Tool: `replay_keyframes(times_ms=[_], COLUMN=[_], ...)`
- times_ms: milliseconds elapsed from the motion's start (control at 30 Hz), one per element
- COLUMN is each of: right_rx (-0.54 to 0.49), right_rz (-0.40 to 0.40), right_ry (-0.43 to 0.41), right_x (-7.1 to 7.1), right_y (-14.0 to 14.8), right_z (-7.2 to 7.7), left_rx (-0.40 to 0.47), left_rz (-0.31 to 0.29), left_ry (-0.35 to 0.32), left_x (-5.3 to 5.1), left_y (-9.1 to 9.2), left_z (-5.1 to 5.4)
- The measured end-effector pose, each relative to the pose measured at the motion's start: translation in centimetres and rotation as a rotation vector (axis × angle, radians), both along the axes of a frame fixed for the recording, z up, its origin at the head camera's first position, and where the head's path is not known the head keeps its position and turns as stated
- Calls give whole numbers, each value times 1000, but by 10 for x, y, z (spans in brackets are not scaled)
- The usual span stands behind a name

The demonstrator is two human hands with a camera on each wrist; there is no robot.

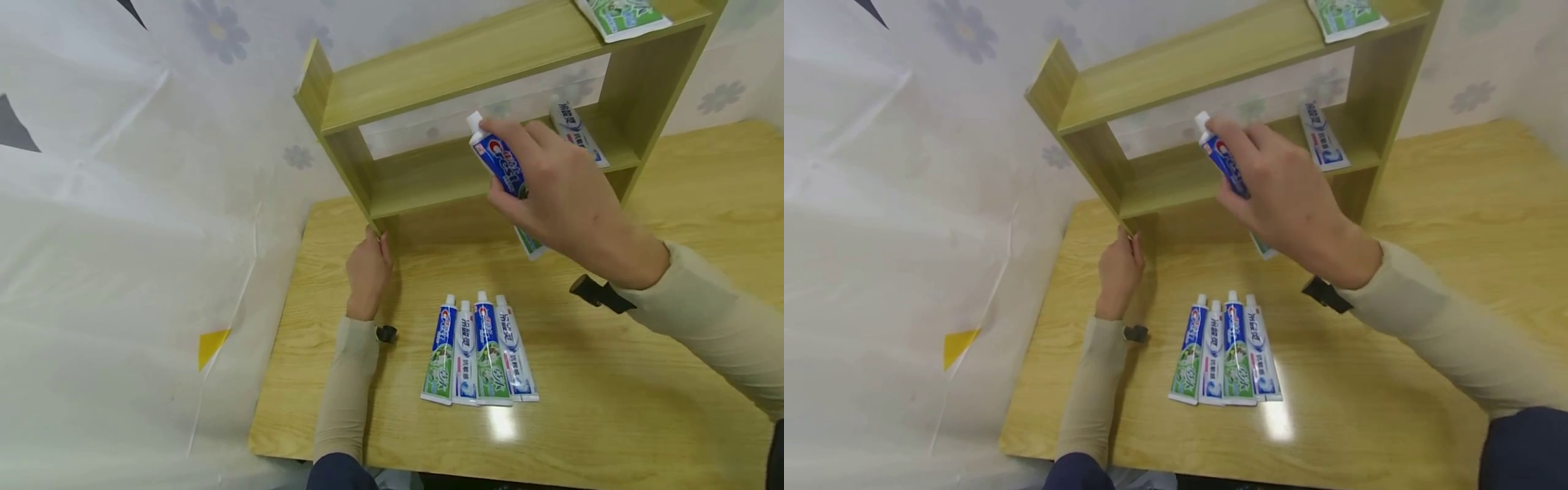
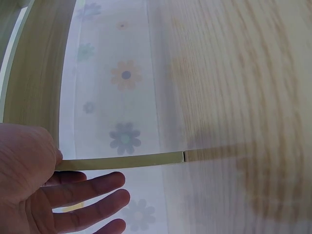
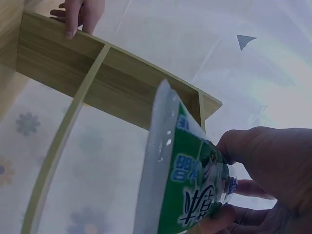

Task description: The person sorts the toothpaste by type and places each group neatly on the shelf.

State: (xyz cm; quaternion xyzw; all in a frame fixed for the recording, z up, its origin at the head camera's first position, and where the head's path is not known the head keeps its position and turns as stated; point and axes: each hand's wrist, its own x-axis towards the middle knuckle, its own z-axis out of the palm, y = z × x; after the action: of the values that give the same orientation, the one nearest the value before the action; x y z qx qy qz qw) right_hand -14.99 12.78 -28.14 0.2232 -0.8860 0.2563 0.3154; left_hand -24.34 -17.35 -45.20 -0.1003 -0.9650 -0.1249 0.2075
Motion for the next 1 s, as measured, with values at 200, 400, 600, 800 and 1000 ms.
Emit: replay_keyframes(times_ms=[200, 400, 600, 800, 1000], right_rx=[-1, -1, 16, 52, 123], right_rz=[-31, -57, -88, -127, -208], right_ry=[60, 116, 132, 55, -125], right_x=[-5, -24, -59, -81, -101], right_y=[5, 10, 18, 23, 23], right_z=[30, 63, 88, 105, 125], left_rx=[1, 7, 6, 0, 1], left_rz=[-4, -3, -1, 0, 19], left_ry=[-16, -12, -12, 14, 4], left_x=[1, -2, -3, -4, -7], left_y=[1, -1, 0, 1, 0], left_z=[-3, -4, -9, -6, -5])
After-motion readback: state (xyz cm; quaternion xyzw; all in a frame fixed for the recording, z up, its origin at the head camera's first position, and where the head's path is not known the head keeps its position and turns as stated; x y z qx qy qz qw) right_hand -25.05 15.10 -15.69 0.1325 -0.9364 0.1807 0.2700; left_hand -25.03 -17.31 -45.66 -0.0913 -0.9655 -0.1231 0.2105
